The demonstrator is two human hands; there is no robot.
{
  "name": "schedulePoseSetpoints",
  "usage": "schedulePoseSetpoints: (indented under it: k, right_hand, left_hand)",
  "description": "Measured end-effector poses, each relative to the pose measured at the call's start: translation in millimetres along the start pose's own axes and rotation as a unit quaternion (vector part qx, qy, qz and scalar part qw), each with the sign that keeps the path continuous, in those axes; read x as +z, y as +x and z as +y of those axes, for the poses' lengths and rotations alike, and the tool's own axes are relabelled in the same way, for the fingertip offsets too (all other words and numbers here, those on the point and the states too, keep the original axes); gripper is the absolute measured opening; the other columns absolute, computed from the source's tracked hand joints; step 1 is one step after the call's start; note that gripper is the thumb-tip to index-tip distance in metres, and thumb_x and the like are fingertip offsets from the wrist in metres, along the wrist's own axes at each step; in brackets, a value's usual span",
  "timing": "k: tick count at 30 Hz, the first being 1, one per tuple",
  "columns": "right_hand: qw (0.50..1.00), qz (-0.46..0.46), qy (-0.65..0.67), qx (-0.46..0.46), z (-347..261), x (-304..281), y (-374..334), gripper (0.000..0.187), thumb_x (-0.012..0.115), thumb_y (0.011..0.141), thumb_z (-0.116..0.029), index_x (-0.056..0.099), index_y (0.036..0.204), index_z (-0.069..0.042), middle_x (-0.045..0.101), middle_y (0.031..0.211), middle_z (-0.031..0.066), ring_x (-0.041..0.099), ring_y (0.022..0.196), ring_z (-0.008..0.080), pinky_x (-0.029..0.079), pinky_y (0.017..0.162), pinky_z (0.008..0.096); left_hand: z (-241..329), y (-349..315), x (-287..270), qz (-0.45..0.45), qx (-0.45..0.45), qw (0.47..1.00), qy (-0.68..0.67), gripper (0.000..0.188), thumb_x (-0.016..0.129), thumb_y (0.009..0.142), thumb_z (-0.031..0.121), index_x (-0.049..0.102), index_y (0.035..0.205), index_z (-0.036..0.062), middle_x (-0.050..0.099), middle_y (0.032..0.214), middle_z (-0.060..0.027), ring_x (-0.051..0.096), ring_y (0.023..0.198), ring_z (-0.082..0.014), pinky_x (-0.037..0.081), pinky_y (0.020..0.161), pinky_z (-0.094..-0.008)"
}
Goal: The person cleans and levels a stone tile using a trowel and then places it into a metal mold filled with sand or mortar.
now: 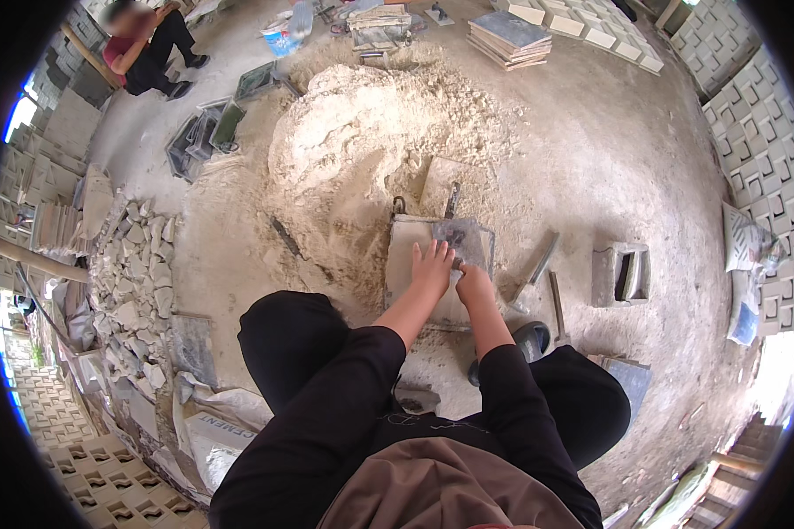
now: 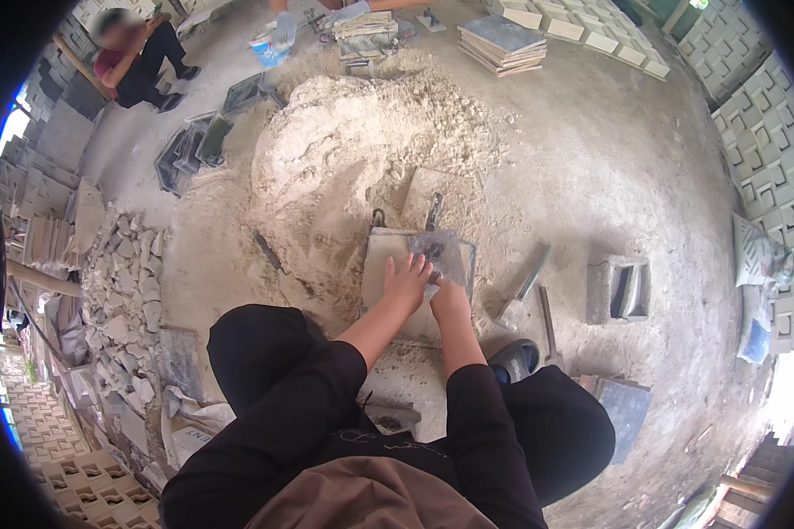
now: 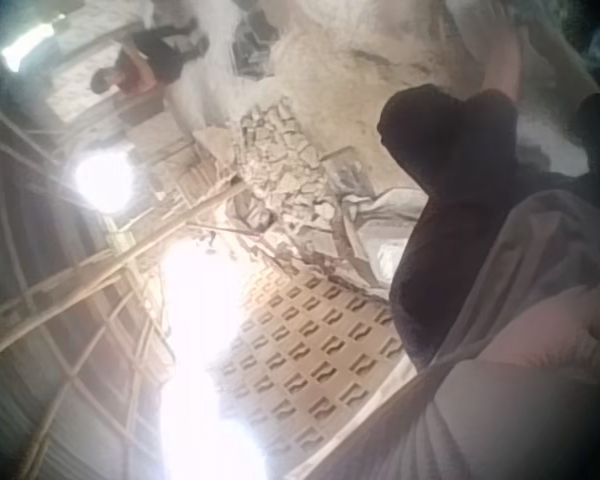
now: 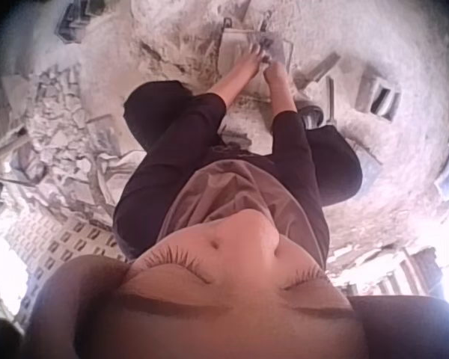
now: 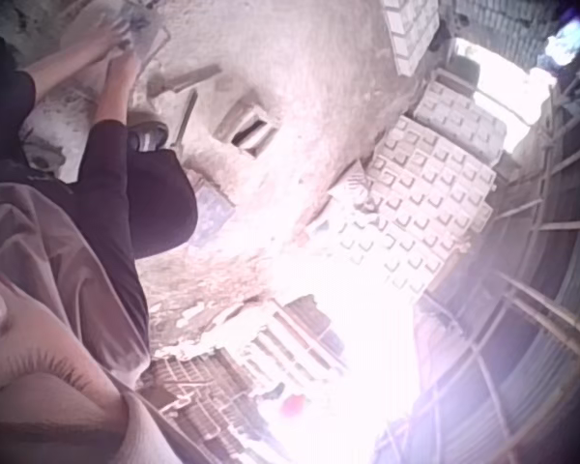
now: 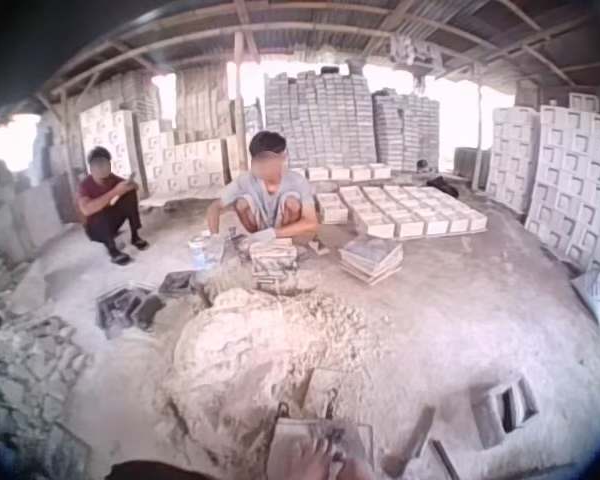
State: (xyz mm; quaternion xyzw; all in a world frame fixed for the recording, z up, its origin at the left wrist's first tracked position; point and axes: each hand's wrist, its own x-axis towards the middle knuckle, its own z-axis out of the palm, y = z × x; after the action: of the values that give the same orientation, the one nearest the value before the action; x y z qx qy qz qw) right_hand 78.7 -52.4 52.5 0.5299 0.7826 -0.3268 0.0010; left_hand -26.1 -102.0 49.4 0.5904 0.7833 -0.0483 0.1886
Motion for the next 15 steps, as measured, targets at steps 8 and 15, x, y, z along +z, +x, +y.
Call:
schedulePoseSetpoints:
  k: [8,15]
  right_hand:
    - [1.0,0.0,-0.004,0.013,-14.0,-15.3,16.3,0.031,0.045,0.078,-0.01,0.064,0.102,-0.012,0.06,0.096,0.0217,0.058,0.092,0.035,0.046,0.081,0.0421]
    - [0.997,0.039,-0.049,-0.048,-19.8,-14.8,46.9,0.034,0.047,0.08,-0.016,0.058,0.111,-0.017,0.061,0.092,0.0222,0.058,0.088,0.0369,0.046,0.079,0.0445]
  left_hand:
    - [-3.2,22.5,-9.9,0.002,-0.012,1.0,-0.015,0.047,0.036,0.088,0.016,0.033,0.134,0.0182,0.025,0.143,-0.0005,0.02,0.133,-0.0216,0.013,0.105,-0.0547]
    - [-40.3,48.8,-24.7,-0.013,-0.013,0.998,-0.066,0.045,0.038,0.087,0.017,0.039,0.131,0.0243,0.032,0.14,0.0001,0.025,0.131,-0.0223,0.019,0.103,-0.0549]
